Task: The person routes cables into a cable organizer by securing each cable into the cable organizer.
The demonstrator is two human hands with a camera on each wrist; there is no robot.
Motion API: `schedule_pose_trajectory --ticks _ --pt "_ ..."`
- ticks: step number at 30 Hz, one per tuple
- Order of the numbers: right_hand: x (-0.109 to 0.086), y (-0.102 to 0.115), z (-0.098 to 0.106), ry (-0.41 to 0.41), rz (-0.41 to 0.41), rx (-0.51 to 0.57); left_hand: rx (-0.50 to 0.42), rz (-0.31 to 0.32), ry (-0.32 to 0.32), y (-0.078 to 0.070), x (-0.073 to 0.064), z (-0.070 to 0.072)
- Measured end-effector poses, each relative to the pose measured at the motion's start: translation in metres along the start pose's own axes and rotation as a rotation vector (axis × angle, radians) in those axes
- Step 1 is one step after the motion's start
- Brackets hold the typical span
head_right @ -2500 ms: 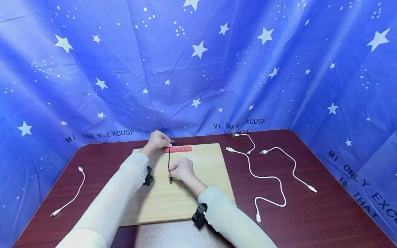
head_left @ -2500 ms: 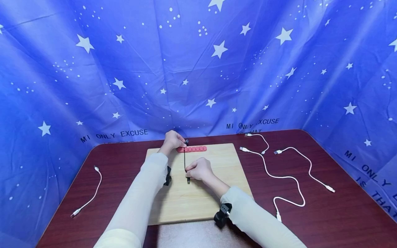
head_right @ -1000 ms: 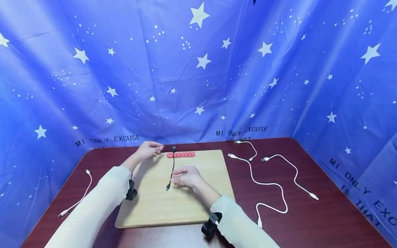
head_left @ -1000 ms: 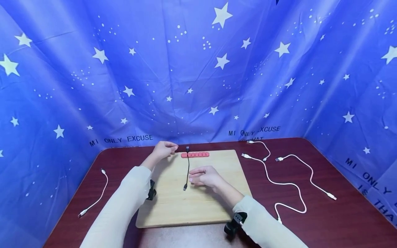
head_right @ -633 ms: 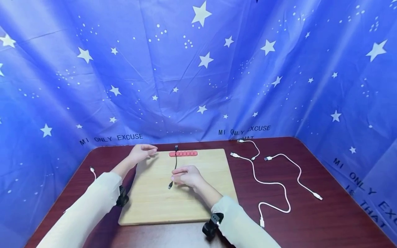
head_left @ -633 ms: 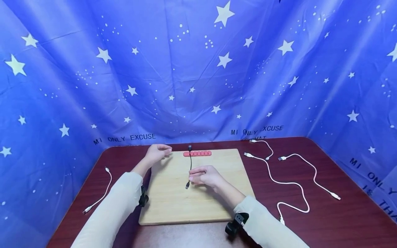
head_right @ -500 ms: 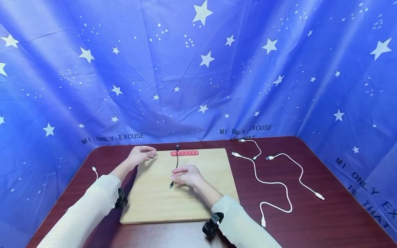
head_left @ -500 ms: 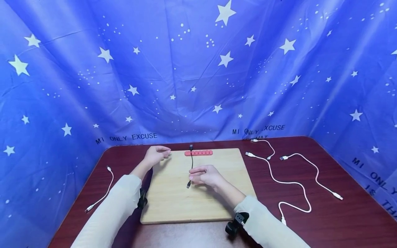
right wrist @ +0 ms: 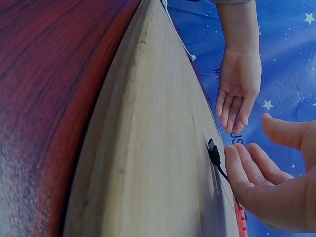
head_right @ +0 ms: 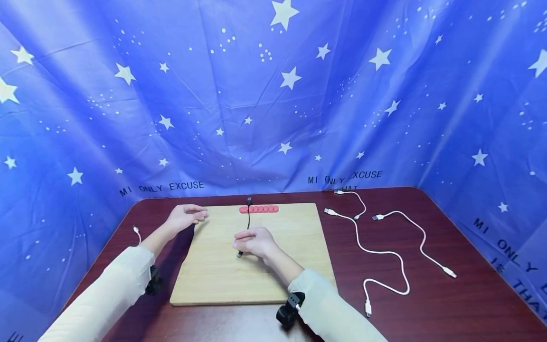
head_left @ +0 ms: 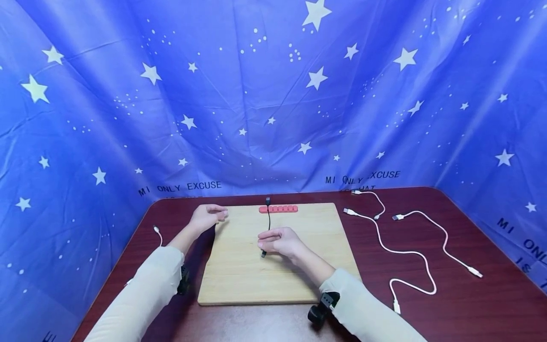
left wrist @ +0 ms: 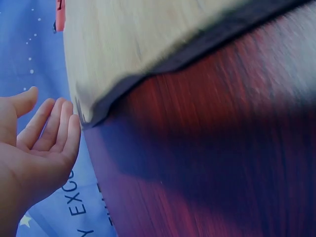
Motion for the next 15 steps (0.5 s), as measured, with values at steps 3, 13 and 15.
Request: schedule_pose_trajectory --ticks 3,13,15 --pt "0.000 0.002 0.000 -0.004 -0.008 -0.002 0.025 -0.007 -0.018 0.001 -0.003 0.006" --pt "0.001 -0.001 -0.004 0.006 0.001 0.047 0.001 0.008 -0.020 0.021 -0.014 0.021" --pt "0.001 -0.001 -0.005 0.012 0.004 0.052 -0.005 0.020 -0.016 0.027 -0.018 0.026"
Point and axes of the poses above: each hand's wrist, its own x-axis towards the middle knuckle, its own z-axis out of the back of the hand, y = z × x, the point moved 5 cm from there along x, towards the middle knuckle, and after that the axes turned 8 degrees about -y, right-handed, at the moved point
